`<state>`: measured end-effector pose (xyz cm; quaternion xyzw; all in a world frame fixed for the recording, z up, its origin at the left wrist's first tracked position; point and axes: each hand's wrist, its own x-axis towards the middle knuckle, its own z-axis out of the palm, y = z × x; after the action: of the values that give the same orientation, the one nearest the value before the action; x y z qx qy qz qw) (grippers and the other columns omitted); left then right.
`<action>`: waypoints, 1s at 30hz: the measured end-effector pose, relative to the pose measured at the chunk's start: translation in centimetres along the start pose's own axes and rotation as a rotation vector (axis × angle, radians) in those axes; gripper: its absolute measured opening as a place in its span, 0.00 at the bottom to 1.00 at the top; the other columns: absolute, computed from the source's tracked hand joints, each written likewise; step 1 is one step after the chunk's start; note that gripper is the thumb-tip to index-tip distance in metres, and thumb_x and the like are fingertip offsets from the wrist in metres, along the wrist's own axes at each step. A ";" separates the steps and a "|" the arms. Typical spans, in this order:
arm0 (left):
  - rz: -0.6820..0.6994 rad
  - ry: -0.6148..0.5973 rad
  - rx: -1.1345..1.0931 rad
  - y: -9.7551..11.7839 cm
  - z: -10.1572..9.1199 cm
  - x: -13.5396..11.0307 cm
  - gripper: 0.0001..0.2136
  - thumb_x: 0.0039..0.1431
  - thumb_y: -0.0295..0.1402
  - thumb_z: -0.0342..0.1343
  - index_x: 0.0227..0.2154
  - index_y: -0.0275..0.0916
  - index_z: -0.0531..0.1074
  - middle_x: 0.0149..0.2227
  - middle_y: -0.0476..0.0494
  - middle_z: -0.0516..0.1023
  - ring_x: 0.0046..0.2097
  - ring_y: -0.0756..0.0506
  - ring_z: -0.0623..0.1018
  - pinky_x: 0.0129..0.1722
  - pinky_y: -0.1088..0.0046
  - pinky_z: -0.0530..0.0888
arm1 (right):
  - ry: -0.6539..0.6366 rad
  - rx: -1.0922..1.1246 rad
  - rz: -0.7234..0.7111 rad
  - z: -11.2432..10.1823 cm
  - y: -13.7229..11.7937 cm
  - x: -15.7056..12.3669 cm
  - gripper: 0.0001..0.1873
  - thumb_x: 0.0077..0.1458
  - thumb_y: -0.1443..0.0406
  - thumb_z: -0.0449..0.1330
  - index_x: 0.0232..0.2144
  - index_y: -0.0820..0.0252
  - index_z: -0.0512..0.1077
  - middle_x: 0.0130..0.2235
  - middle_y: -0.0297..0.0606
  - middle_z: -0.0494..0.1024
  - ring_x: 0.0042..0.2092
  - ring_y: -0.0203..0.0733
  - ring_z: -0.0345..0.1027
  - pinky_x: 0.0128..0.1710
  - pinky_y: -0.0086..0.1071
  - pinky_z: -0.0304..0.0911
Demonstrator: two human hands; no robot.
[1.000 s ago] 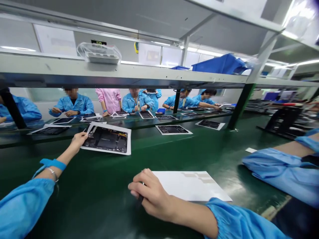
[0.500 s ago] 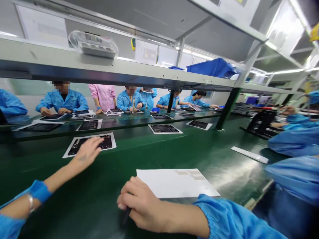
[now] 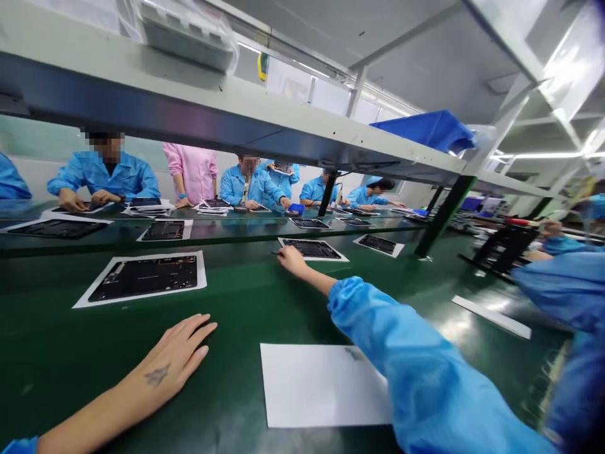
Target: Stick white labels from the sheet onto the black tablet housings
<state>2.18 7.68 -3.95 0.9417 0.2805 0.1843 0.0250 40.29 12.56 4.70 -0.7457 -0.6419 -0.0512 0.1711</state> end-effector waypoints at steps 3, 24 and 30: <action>-0.008 0.043 -0.006 0.0 0.8 -0.2 0.20 0.73 0.44 0.40 0.63 0.52 0.63 0.65 0.47 0.65 0.65 0.40 0.66 0.61 0.58 0.69 | 0.024 -0.063 0.123 0.7 2.7 2.5 0.17 0.64 0.60 0.60 0.52 0.60 0.70 0.53 0.43 0.73 0.50 0.46 0.71 0.49 0.45 0.70; 0.131 0.179 0.204 1.2 -1.6 3.0 0.23 0.70 0.30 0.40 0.66 0.40 0.57 0.68 0.39 0.58 0.68 0.38 0.58 0.65 0.56 0.61 | -0.145 -0.114 -0.331 -1.3 -5.7 -5.7 0.02 0.59 0.71 0.61 0.33 0.64 0.74 0.40 0.43 0.77 0.46 0.45 0.70 0.48 0.37 0.65; 0.211 0.094 0.448 4.4 -5.9 4.9 0.21 0.64 0.18 0.38 0.52 0.34 0.71 0.45 0.33 0.75 0.48 0.38 0.76 0.47 0.59 0.73 | -0.100 0.125 -0.693 -5.5 -11.0 -15.0 0.05 0.56 0.73 0.61 0.33 0.60 0.72 0.38 0.40 0.76 0.43 0.43 0.67 0.44 0.33 0.62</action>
<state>6.12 6.29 3.82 0.9382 0.2153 0.1625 -0.2169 27.82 -2.01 7.49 -0.4732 -0.8663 -0.0303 0.1571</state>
